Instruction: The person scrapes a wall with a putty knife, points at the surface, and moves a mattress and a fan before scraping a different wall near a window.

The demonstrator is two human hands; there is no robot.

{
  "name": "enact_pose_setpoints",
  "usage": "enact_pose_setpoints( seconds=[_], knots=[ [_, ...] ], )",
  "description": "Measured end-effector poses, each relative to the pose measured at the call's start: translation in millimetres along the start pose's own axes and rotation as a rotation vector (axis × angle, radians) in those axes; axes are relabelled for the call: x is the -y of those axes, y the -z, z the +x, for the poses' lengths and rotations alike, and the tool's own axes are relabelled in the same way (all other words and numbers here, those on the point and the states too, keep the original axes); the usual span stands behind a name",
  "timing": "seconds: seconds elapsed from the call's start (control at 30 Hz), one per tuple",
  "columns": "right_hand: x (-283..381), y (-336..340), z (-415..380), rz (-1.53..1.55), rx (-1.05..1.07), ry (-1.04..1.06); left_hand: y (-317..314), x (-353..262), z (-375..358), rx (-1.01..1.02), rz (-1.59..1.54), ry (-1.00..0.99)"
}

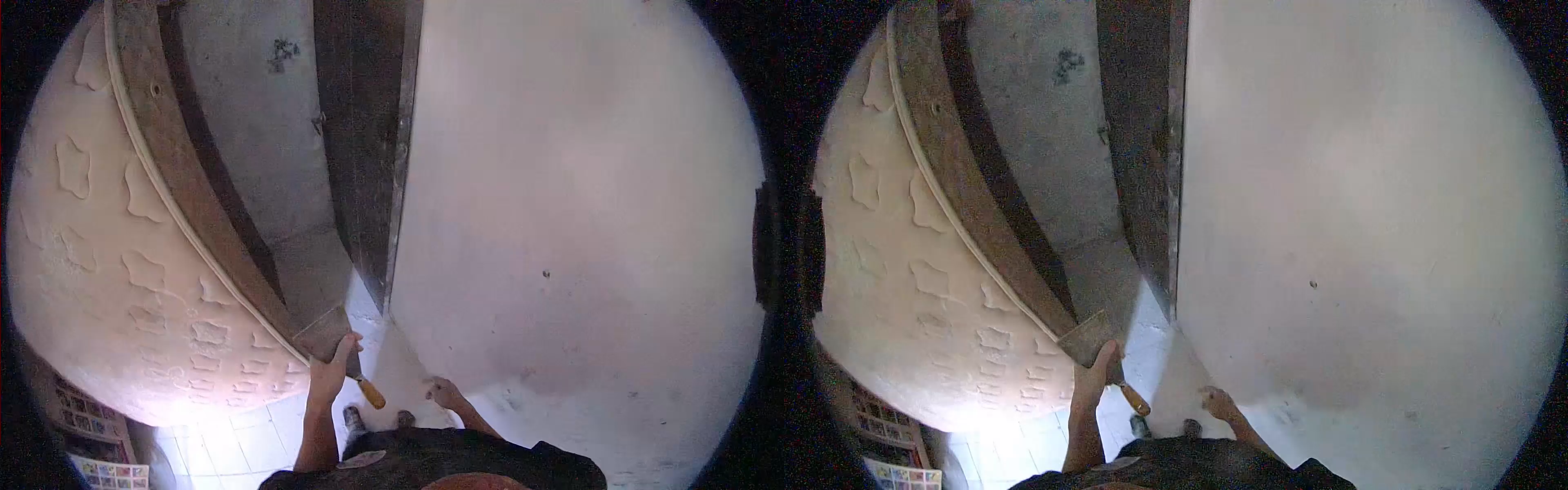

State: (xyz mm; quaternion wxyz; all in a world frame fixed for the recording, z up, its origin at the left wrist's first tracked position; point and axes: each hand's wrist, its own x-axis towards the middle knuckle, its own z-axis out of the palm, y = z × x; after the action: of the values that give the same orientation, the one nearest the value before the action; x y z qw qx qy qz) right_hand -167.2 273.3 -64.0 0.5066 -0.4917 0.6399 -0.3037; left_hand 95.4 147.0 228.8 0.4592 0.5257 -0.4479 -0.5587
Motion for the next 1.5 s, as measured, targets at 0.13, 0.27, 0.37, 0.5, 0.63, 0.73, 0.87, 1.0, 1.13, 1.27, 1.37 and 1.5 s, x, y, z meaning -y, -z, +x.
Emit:
enact_pose_setpoints(
  seconds=[0.13,0.27,0.37,0.5,0.63,0.73,0.87,1.0,1.13,1.27,1.37,1.5],
  knots=[
    [182,15,-20,0.188,0.088,0.118,-26,7,-7,0.078,-0.050,-0.066],
    [217,2,-20,0.299,0.218,0.382,-32,5,-19,0.053,-0.115,-0.033],
    [270,0,-33,0.283,0.446,0.258,-25,1,-15,-0.023,-0.172,0.095],
    [301,-33,-17,0.338,0.473,0.118,2,13,18,-0.061,-0.236,0.130],
    [315,-70,25,0.348,0.428,0.043,47,16,61,-0.012,-0.296,0.159],
    [331,-93,69,0.191,0.353,0.147,89,7,86,0.004,-0.253,0.105],
    [359,-107,107,0.011,0.340,0.189,121,-9,115,-0.005,-0.157,0.096],
    [384,-101,111,0.021,0.345,0.069,133,3,154,0.013,-0.124,0.171],
    [379,-78,103,0.089,0.191,0.055,106,-12,181,0.232,-0.218,0.138],
    [408,-43,80,0.220,0.021,-0.027,59,-8,212,0.181,0.075,0.305],
    [406,-27,78,0.284,-0.188,0.040,15,-26,227,0.520,-0.112,0.139],
    [416,4,78,0.193,-0.448,0.078,-41,-90,224,0.690,-0.151,0.113]
  ],
)
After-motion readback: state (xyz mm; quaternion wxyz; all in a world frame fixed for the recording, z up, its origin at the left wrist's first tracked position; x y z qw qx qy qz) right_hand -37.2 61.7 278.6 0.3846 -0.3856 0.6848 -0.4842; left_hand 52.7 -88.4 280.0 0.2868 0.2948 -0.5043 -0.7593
